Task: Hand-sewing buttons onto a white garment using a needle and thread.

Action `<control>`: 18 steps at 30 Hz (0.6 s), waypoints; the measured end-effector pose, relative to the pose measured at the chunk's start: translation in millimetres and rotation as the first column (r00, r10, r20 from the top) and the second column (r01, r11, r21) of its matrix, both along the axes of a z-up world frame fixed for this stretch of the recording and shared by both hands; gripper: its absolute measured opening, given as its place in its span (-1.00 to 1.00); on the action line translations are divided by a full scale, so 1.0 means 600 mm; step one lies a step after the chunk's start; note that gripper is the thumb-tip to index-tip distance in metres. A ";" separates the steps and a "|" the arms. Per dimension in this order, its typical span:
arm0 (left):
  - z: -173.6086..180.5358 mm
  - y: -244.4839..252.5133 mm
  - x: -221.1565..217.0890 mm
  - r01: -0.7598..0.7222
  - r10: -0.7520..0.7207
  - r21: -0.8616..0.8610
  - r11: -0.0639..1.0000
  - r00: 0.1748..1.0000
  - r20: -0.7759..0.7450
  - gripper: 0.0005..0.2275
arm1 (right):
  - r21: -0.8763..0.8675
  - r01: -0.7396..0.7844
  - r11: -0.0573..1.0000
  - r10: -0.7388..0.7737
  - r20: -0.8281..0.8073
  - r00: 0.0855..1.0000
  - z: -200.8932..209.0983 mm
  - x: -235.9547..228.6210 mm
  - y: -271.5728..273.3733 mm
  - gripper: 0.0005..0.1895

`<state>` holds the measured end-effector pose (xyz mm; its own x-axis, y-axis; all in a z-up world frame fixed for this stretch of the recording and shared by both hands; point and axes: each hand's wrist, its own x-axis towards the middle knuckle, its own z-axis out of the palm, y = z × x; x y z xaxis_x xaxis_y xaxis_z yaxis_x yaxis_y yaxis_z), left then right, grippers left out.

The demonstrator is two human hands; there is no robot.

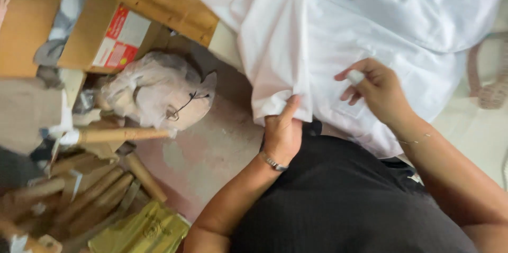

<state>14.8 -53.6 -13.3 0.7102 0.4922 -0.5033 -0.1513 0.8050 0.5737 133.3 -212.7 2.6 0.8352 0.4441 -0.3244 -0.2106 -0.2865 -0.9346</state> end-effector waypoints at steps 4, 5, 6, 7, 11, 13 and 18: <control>0.022 0.000 -0.008 0.132 -0.100 0.225 0.965 0.984 -0.147 -0.68 | -0.028 0.103 0.994 -0.105 -0.058 0.993 -0.072 0.000 -0.022 -0.58; 0.032 0.002 -0.008 0.237 -0.109 0.383 0.893 0.939 -0.327 -0.70 | -0.024 0.105 0.994 -0.107 -0.094 0.990 -0.052 -0.001 -0.026 -0.81; 0.042 0.006 -0.014 0.354 -0.068 0.510 0.784 0.866 -0.496 -0.71 | -0.019 0.100 0.995 -0.101 -0.141 0.985 -0.035 -0.007 -0.027 -0.91; 0.044 0.001 -0.007 0.390 -0.122 0.498 0.774 0.864 -0.488 -0.71 | -0.036 0.151 0.988 -0.155 -0.131 0.979 -0.010 -0.006 -0.043 -0.91; 0.031 -0.006 -0.003 0.240 -0.111 0.341 0.909 0.928 -0.356 -0.65 | -0.278 0.267 0.923 -0.234 0.144 0.961 0.005 0.012 -0.134 -0.65; 0.028 -0.007 -0.005 0.096 -0.067 0.143 0.985 0.979 -0.194 -0.51 | -0.323 0.318 0.891 -0.207 0.334 0.919 -0.020 0.035 -0.223 -0.51; 0.037 0.001 -0.014 0.074 -0.037 0.139 0.988 0.967 -0.251 -0.53 | -0.616 0.680 0.399 0.147 0.775 0.615 -0.104 0.153 -0.507 -0.49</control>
